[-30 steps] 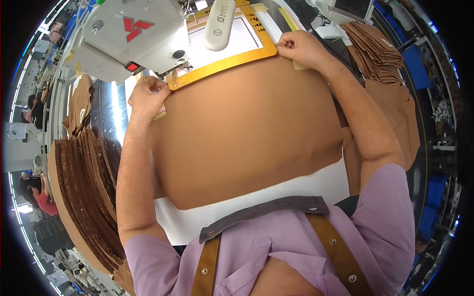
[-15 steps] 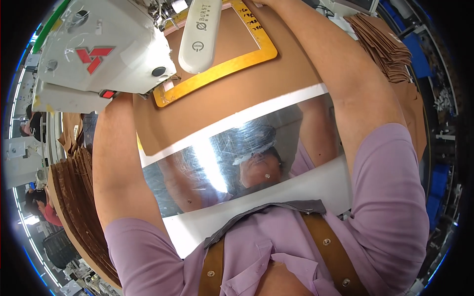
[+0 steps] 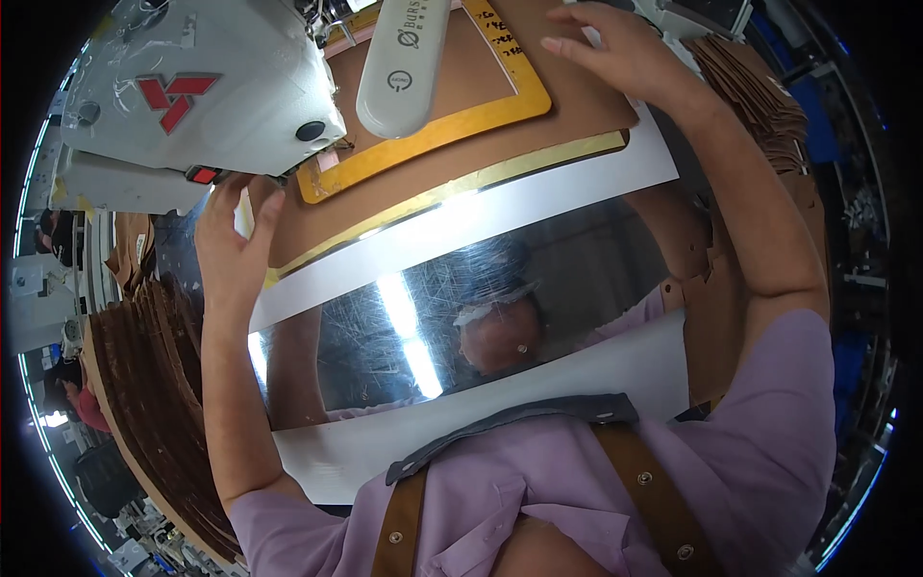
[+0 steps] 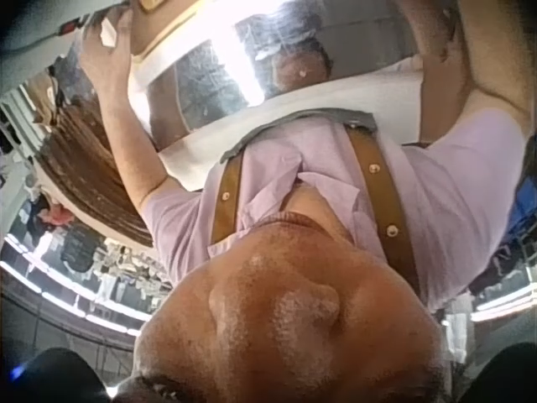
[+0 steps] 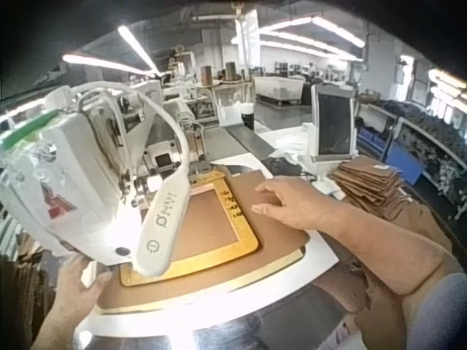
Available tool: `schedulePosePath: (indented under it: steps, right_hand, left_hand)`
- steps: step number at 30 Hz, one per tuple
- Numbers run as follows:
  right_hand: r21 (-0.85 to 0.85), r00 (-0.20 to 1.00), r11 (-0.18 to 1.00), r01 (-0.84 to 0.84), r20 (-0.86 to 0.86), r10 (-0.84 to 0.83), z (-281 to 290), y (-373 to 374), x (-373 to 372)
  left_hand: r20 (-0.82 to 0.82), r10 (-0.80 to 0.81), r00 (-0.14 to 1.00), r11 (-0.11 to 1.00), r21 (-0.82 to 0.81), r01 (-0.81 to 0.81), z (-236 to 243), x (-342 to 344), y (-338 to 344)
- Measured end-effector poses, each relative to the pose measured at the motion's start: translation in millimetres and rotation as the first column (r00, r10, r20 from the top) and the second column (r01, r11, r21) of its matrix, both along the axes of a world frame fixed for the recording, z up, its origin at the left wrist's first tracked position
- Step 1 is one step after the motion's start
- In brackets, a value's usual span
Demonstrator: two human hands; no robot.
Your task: Positioning leather panels and brand labels into a machine frame to automate label attachment.
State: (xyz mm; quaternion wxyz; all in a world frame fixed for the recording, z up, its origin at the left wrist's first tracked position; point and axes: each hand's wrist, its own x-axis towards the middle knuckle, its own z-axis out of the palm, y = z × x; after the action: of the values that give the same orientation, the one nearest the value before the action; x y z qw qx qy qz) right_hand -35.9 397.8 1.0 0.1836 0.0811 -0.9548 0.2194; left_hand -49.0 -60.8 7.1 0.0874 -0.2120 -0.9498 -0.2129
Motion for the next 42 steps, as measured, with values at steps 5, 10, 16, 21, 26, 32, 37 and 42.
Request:
schedulePosePath:
  steps: [5,10,16,21,26,32,37,42]
  right_hand:
    - [0.297,0.997,0.954,-0.039,0.072,0.019,-21,-9,45]
    - [0.365,0.992,0.931,0.007,0.118,-0.054,-27,-11,38]
    - [0.385,0.99,0.923,-0.004,0.134,-0.052,-29,-13,31]
    - [0.232,0.992,0.971,-0.053,0.122,0.025,-6,-6,66]
    - [0.287,0.982,0.947,-0.144,0.159,0.101,-7,-21,97]
    - [0.342,0.985,0.931,-0.128,0.152,0.08,-17,-23,114]
    - [0.37,0.99,0.922,-0.119,0.116,0.082,-21,-21,114]
    - [0.425,0.997,0.902,-0.074,0.047,0.059,-22,-16,116]
  left_hand:
    - [-0.046,-0.044,0.998,0.959,-0.283,0.029,-13,75,-18]
    - [0.006,-0.015,1.0,0.931,-0.365,0.016,-19,66,-17]
    - [-0.078,-0.018,0.997,0.941,-0.338,-0.01,-28,63,-19]
    - [-0.104,-0.049,0.993,0.931,-0.365,0.008,-10,80,-19]
    - [-0.056,-0.029,0.998,0.929,-0.369,0.006,-17,99,-25]
    - [-0.096,-0.013,0.995,0.95,-0.312,-0.018,-25,102,-25]
    - [-0.124,-0.014,0.992,0.957,-0.289,-0.023,-29,101,-27]
    - [-0.137,-0.023,0.99,0.946,-0.323,-0.023,-23,102,-22]
